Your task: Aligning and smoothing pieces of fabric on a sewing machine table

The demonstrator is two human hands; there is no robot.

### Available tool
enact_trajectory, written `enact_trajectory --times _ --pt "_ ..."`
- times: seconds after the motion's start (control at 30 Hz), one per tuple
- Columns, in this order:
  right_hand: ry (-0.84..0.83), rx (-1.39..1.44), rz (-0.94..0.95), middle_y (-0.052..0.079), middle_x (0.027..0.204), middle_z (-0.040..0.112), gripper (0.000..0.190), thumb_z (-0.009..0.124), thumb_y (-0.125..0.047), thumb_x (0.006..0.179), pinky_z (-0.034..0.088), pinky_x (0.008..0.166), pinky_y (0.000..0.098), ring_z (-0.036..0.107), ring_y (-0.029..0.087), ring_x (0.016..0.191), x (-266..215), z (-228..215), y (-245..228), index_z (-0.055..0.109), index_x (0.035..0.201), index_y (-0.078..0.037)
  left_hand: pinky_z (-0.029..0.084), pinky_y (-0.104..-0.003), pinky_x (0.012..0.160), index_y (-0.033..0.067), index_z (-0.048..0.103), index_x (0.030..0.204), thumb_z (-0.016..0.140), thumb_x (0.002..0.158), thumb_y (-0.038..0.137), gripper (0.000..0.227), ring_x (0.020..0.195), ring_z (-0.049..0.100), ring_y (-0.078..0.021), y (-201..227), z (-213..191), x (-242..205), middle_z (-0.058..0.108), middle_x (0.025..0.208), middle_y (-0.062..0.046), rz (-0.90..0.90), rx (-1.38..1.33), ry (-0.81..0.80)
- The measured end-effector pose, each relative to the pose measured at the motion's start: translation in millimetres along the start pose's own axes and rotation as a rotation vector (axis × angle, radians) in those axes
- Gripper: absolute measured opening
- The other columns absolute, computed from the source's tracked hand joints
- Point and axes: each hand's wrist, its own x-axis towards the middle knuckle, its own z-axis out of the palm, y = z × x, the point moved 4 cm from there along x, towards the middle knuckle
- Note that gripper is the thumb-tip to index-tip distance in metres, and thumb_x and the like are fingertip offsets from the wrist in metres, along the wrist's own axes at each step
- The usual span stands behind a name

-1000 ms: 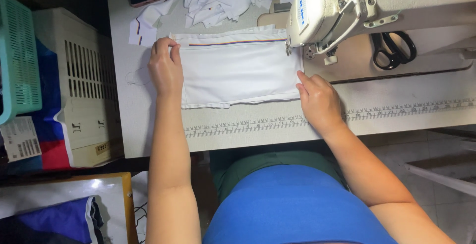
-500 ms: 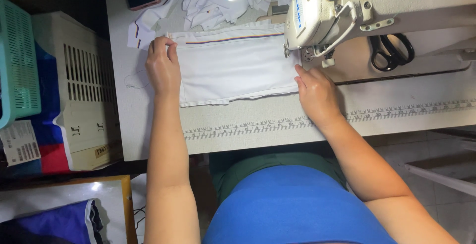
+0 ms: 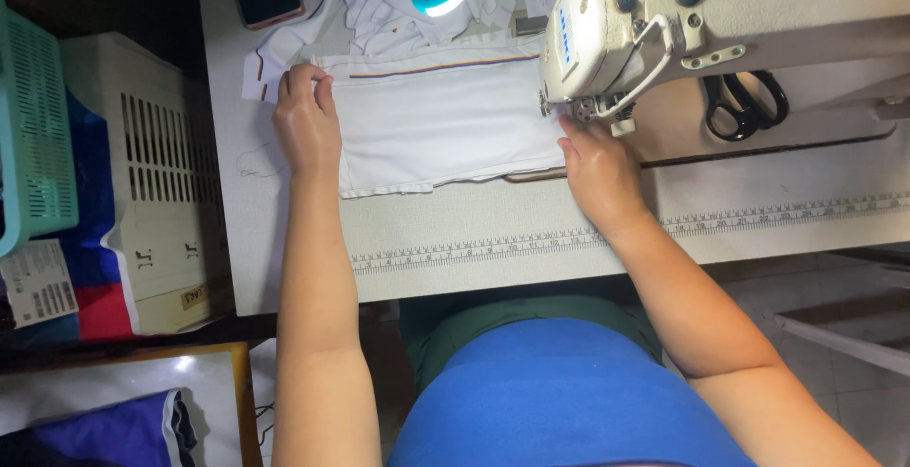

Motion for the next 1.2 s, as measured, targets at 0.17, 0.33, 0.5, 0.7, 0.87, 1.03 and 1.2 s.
enact_trajectory --times 0.17,0.33,0.5,0.7,0.87,1.03,1.2 --pt "0.029 -0.046 0.031 0.01 0.079 0.065 0.028 0.062 -0.032 0.095 0.054 0.06 0.0413 0.065 0.033 0.064 0 10 16 0.07 0.115 -0.015 0.057 -0.036 0.063 0.0154 0.052 0.093 0.067 0.091 0.016 0.015 0.074 0.067 -0.0259 -2 4 6 0.056 0.08 -0.002 0.008 0.017 0.001" --pt "0.066 -0.037 0.082 0.006 0.082 0.07 0.026 0.063 -0.036 0.094 0.055 0.06 0.0391 0.068 0.029 0.069 -1 16 24 0.071 0.114 -0.021 0.057 -0.035 0.062 0.0165 0.052 0.092 0.067 0.09 0.018 0.016 0.073 0.066 -0.0255 -4 8 9 0.055 0.08 -0.001 0.019 0.03 0.025" --pt "0.038 -0.054 0.111 0.008 0.084 0.071 0.024 0.06 -0.033 0.095 0.056 0.063 0.0434 0.068 0.032 0.074 14 -7 1 0.07 0.114 -0.021 0.057 -0.035 0.062 0.0163 0.052 0.093 0.066 0.092 0.019 0.015 0.074 0.067 -0.025 -9 12 9 0.054 0.081 -0.001 0.031 0.035 0.011" --pt "0.036 -0.093 0.111 0.009 0.081 0.07 0.023 0.061 -0.031 0.095 0.057 0.063 0.0413 0.069 0.03 0.075 17 2 6 0.071 0.113 -0.022 0.057 -0.034 0.06 0.0164 0.051 0.092 0.067 0.091 0.017 0.016 0.072 0.066 -0.0251 -9 13 15 0.054 0.08 -0.001 0.04 0.03 0.013" --pt "0.043 -0.139 0.087 0.01 0.081 0.07 0.022 0.06 -0.034 0.095 0.057 0.059 0.0402 0.068 0.03 0.075 18 16 18 0.071 0.112 -0.023 0.057 -0.035 0.059 0.016 0.051 0.093 0.066 0.092 0.018 0.015 0.072 0.066 -0.0261 -7 13 23 0.054 0.08 -0.002 0.054 0.025 0.02" --pt "0.167 -0.304 -0.097 0.011 0.088 0.072 0.018 0.061 -0.027 0.097 0.051 0.074 0.0375 0.067 0.03 0.082 14 27 24 0.074 0.103 -0.016 0.045 -0.039 0.049 0.0124 0.051 0.091 0.065 0.092 0.008 0.015 0.067 0.057 -0.0229 0 8 29 0.056 0.086 -0.001 -0.002 -0.001 -0.014" --pt "0.07 -0.49 -0.1 -0.002 0.095 0.066 0.022 0.059 -0.025 0.092 0.052 0.059 0.0365 0.066 0.022 0.078 14 33 22 0.068 0.112 -0.023 0.052 -0.039 0.056 0.0146 0.051 0.092 0.067 0.09 0.013 0.016 0.071 0.062 -0.0267 -9 17 25 0.054 0.083 -0.002 0.014 0.013 0.016"
